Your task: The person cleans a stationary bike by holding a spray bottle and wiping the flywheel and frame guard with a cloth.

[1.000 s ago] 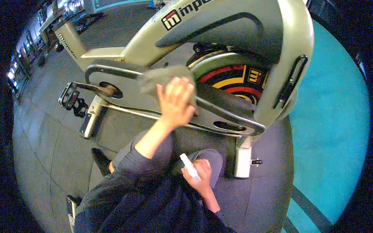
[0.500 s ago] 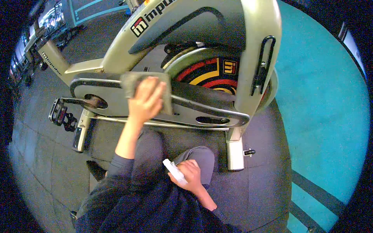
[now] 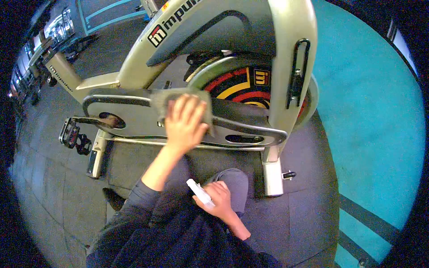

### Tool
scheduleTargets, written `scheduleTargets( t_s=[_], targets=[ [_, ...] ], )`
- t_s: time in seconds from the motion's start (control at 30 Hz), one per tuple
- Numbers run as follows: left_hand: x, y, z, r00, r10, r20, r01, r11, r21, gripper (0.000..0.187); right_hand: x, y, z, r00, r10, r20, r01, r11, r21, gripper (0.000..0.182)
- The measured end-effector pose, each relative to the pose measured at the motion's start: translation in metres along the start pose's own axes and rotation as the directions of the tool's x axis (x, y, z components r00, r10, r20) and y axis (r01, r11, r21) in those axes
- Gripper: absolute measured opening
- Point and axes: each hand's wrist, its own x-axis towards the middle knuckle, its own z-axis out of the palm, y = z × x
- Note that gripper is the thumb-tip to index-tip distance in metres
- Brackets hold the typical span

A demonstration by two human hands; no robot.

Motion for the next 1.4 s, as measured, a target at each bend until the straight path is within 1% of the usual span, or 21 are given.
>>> scheduleTargets(
  t_s=[0.03,0.13,0.17,0.23,0.33,0.37,0.4,0.43,0.5,0.57,0.63,0.7,0.77,0.87,0.97,1.1,1.2,1.23,1.3,1.37,1.4],
  targets=[
    [0.007,0.021,-0.001,0.996,0.064,0.066,-0.063,0.998,-0.018,0.059,0.001,-0.001,0.0,1.0,0.005,-0.005,-0.005,1.0,-0.009,0.028],
    [0.017,0.074,0.022,0.98,0.199,0.0,-0.194,0.954,-0.228,0.053,0.002,0.001,0.003,0.999,-0.028,-0.016,0.028,1.0,-0.006,0.027],
    [0.021,0.086,0.027,0.964,0.263,0.022,-0.246,0.924,-0.291,0.051,0.001,0.002,0.001,1.0,-0.022,-0.018,0.021,1.0,-0.02,0.027],
    [0.026,0.101,0.044,0.939,0.34,-0.06,-0.343,0.901,-0.264,0.051,-0.006,0.005,-0.004,0.994,0.044,-0.1,-0.042,0.999,0.025,0.025],
    [0.031,0.095,0.04,0.924,0.362,-0.119,-0.381,0.897,-0.224,0.045,-0.02,0.013,-0.016,0.982,0.13,-0.14,-0.127,0.991,0.032,0.022],
    [0.03,0.091,0.037,0.923,0.363,-0.124,-0.383,0.894,-0.232,0.045,-0.023,0.014,-0.019,0.965,0.184,-0.186,-0.178,0.983,0.05,0.02],
    [0.029,0.086,0.033,0.937,0.345,-0.056,-0.347,0.899,-0.267,0.044,-0.026,0.014,-0.023,0.951,0.267,-0.157,-0.256,0.963,0.086,0.018],
    [0.028,0.081,0.029,0.945,0.328,0.013,-0.309,0.904,-0.296,0.043,-0.029,0.016,-0.024,0.95,0.27,-0.16,-0.259,0.962,0.082,0.018],
    [0.03,0.066,0.019,0.955,0.295,0.022,-0.273,0.908,-0.319,0.046,-0.032,0.023,-0.023,0.936,0.307,-0.171,-0.29,0.95,0.118,0.018],
    [0.03,0.044,0.005,0.965,0.261,0.027,-0.248,0.94,-0.235,0.05,-0.03,0.022,-0.023,0.937,0.3,-0.181,-0.286,0.953,0.098,0.017],
    [0.023,0.012,-0.002,0.975,0.22,-0.02,-0.219,0.948,-0.233,0.05,-0.024,0.016,-0.02,0.961,0.191,-0.199,-0.186,0.982,0.044,0.017],
    [0.018,-0.025,-0.025,0.992,0.105,0.074,-0.094,0.985,-0.146,0.048,-0.023,0.02,-0.016,0.97,0.155,-0.189,-0.146,0.987,0.063,0.019],
    [0.008,-0.066,-0.037,0.997,0.077,0.013,-0.078,0.996,0.047,0.046,-0.017,0.019,-0.013,0.983,0.074,-0.17,-0.066,0.996,0.056,0.022],
    [0.007,-0.091,-0.056,0.997,0.071,0.034,-0.074,0.99,0.119,0.043,-0.01,0.019,-0.009,0.988,0.061,-0.143,-0.055,0.997,0.048,0.026],
    [0.005,-0.072,-0.039,0.999,0.053,0.005,-0.053,0.993,0.103,0.045,-0.004,0.016,-0.005,0.991,0.062,-0.118,-0.057,0.997,0.044,0.028],
    [0.025,-0.009,-0.025,0.96,0.249,0.13,-0.234,0.965,-0.119,0.05,-0.001,0.014,-0.004,0.993,0.061,-0.098,-0.059,0.998,0.027,0.031],
    [0.039,0.041,0.0,0.941,0.295,0.169,-0.24,0.929,-0.282,0.05,-0.005,0.015,-0.007,0.994,0.087,-0.068,-0.084,0.995,0.048,0.031],
    [0.043,0.056,0.008,0.931,0.352,0.102,-0.31,0.905,-0.29,0.049,-0.006,0.015,-0.007,0.994,0.09,-0.069,-0.087,0.995,0.043,0.031],
    [0.054,0.085,0.024,0.913,0.399,0.085,-0.349,0.871,-0.346,0.049,-0.008,0.015,-0.01,0.991,0.088,-0.096,-0.082,0.994,0.069,0.029],
    [0.069,0.105,0.02,0.851,0.391,0.351,-0.25,0.889,-0.384,0.05,-0.013,0.018,-0.01,0.99,0.086,-0.112,-0.08,0.995,0.058,0.029],
    [0.076,0.105,0.017,0.853,0.393,0.343,-0.251,0.886,-0.391,0.05,-0.014,0.019,-0.011,0.988,0.079,-0.13,-0.072,0.996,0.057,0.028]
  ],
)
